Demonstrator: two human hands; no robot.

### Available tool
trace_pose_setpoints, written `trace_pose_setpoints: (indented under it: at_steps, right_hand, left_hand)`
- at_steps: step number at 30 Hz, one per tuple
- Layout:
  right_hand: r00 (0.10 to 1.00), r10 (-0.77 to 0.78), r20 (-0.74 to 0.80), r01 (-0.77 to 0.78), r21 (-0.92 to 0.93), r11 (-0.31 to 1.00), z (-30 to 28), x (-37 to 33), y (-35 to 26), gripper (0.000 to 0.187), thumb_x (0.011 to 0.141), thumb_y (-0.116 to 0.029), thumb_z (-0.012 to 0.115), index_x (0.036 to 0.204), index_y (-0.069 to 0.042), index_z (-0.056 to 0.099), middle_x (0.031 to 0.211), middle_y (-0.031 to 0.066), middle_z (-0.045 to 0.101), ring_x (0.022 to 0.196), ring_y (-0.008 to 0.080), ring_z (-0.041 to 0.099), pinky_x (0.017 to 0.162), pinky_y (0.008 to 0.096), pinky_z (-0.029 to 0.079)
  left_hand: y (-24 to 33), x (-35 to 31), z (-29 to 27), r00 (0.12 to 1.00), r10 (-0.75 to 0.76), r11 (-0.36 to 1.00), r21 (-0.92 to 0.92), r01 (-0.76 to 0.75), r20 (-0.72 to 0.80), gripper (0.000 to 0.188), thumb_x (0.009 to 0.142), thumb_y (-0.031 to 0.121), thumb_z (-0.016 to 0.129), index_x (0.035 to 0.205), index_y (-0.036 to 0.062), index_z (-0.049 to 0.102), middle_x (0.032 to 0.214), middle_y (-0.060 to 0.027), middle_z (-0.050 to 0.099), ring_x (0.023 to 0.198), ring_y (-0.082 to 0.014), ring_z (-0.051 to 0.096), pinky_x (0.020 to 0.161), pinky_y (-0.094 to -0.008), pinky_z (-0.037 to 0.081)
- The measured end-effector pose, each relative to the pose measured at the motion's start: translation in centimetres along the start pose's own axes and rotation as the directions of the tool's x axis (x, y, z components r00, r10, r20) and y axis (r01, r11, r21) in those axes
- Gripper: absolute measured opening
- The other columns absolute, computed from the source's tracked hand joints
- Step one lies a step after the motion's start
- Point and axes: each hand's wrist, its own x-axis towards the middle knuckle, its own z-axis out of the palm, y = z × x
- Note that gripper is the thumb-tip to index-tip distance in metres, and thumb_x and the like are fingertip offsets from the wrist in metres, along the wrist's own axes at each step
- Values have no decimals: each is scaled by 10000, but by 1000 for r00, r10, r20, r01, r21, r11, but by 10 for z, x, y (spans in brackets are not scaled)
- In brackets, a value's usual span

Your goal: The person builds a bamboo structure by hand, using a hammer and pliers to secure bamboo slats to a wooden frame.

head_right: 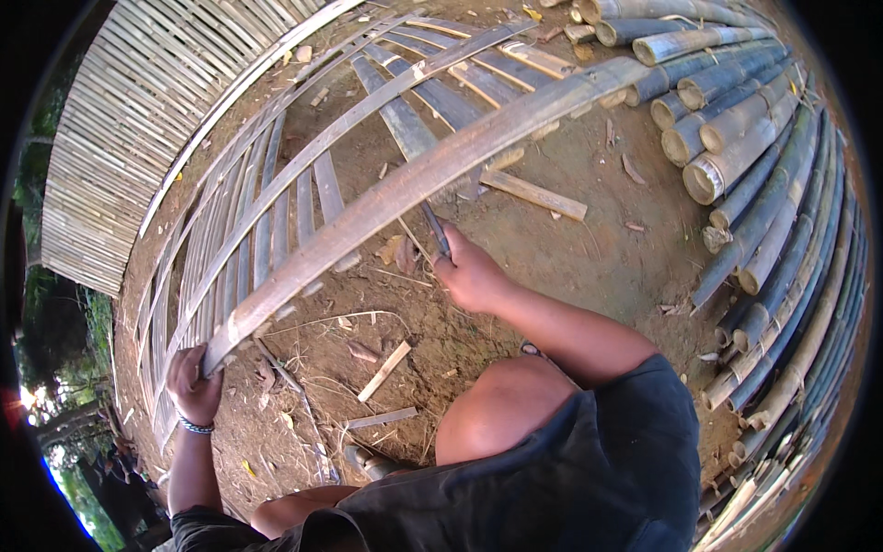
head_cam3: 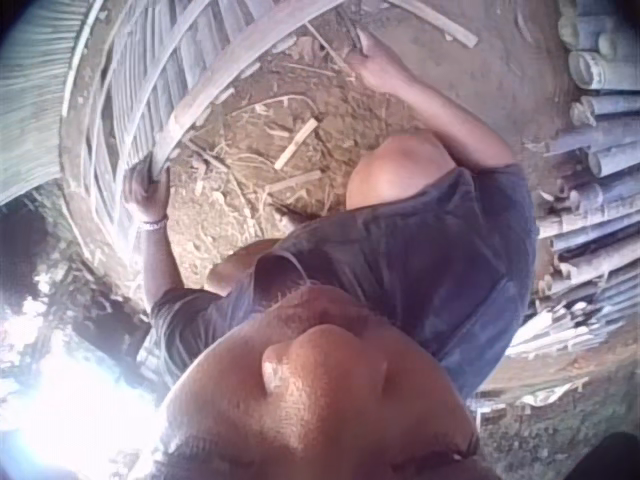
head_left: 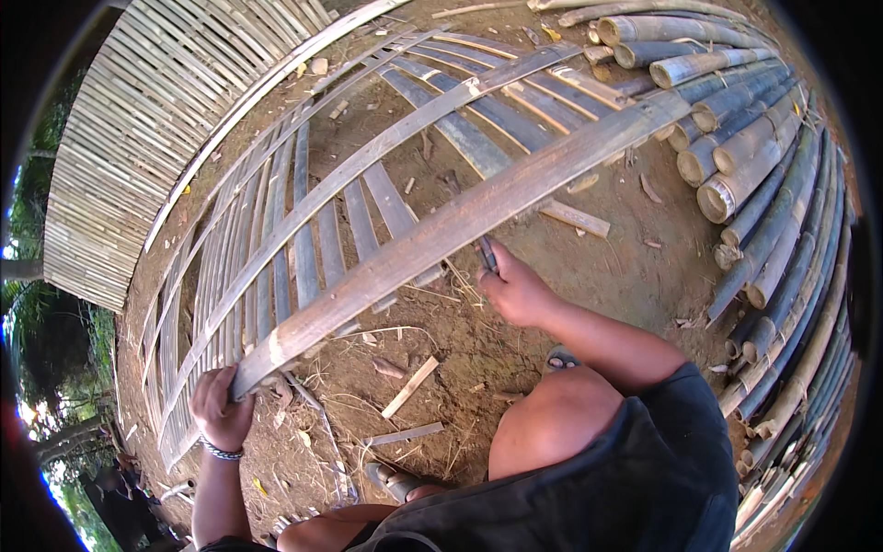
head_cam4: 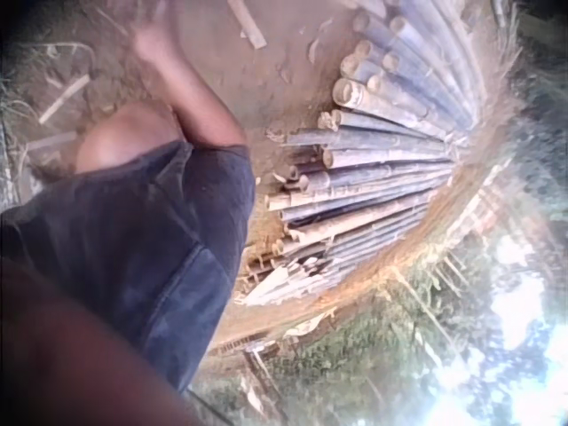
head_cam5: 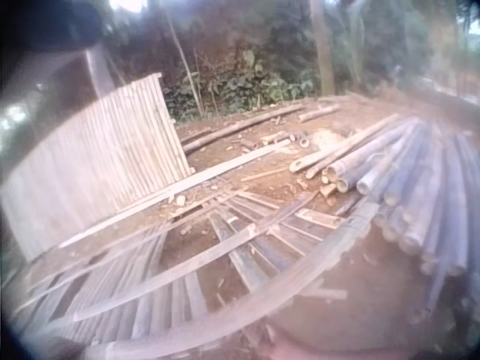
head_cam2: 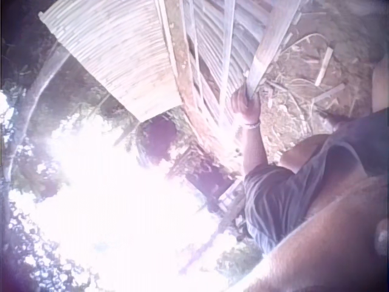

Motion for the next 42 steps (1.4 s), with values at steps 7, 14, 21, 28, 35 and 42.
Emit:
trace_pose_setpoints:
  at_steps: [7, 14, 21, 28, 35, 42]
  right_hand:
    - [971, -236, -35, 150, -681, 717, -59, 31, -36, 303, 975, -253, 571, 1197, -47, 558, 1011, 237, 676, 941, 417, 659, 819, 505, 508]
    - [880, 389, 273, -164, -595, 787, -65, 17, -15, 336, 945, -216, 653, 1163, -9, 505, 964, 190, 671, 829, 290, 691, 711, 444, 559]
    - [733, 529, 428, -680, 492, 544, -7, -47, 44, 166, 986, -129, 600, 1072, -39, 490, 801, 72, 585, 575, 139, 511, 490, 277, 427]
    - [948, 21, 319, -292, 839, 459, -13, -46, -71, 66, 966, -76, 557, 1023, -71, 524, 780, 36, 524, 579, 112, 461, 501, 281, 386]
    - [949, 112, 296, -314, 837, 448, -8, -33, -75, 75, 977, -82, 546, 1028, -99, 494, 837, 18, 536, 594, 79, 449, 513, 255, 369]
    - [939, 217, 266, -330, 875, 354, 4, -27, -81, 38, 952, -45, 529, 981, -69, 525, 834, 31, 535, 553, 76, 436, 458, 225, 331]
  left_hand:
    - [-11, 30, -56, 997, -47, 997, 61, 44, 61, 393, 663, 56, 792, 1032, 17, 663, 957, -157, 716, 852, -324, 699, 762, -407, 564]
    - [-6, 17, -39, 998, -32, 999, -6, 33, 52, 429, 608, 55, 797, 1017, 28, 669, 923, -129, 715, 824, -312, 698, 755, -413, 562]
    - [5, -5, -11, 996, -21, 999, -30, 23, 92, 468, 584, 74, 804, 1028, 32, 662, 908, -115, 699, 820, -302, 685, 741, -403, 553]
    - [8, -11, -7, 994, -62, 998, -13, 64, 87, 474, 581, 83, 809, 1032, 45, 666, 889, -113, 693, 790, -298, 679, 716, -406, 546]
    - [9, -5, -11, 996, -45, 999, -25, 47, 77, 455, 583, 77, 804, 1019, 42, 680, 880, -117, 703, 775, -302, 686, 695, -407, 553]
    - [14, -10, -9, 993, -54, 999, 3, 54, 106, 439, 602, 78, 811, 1021, 45, 684, 871, -112, 702, 786, -287, 690, 719, -405, 554]
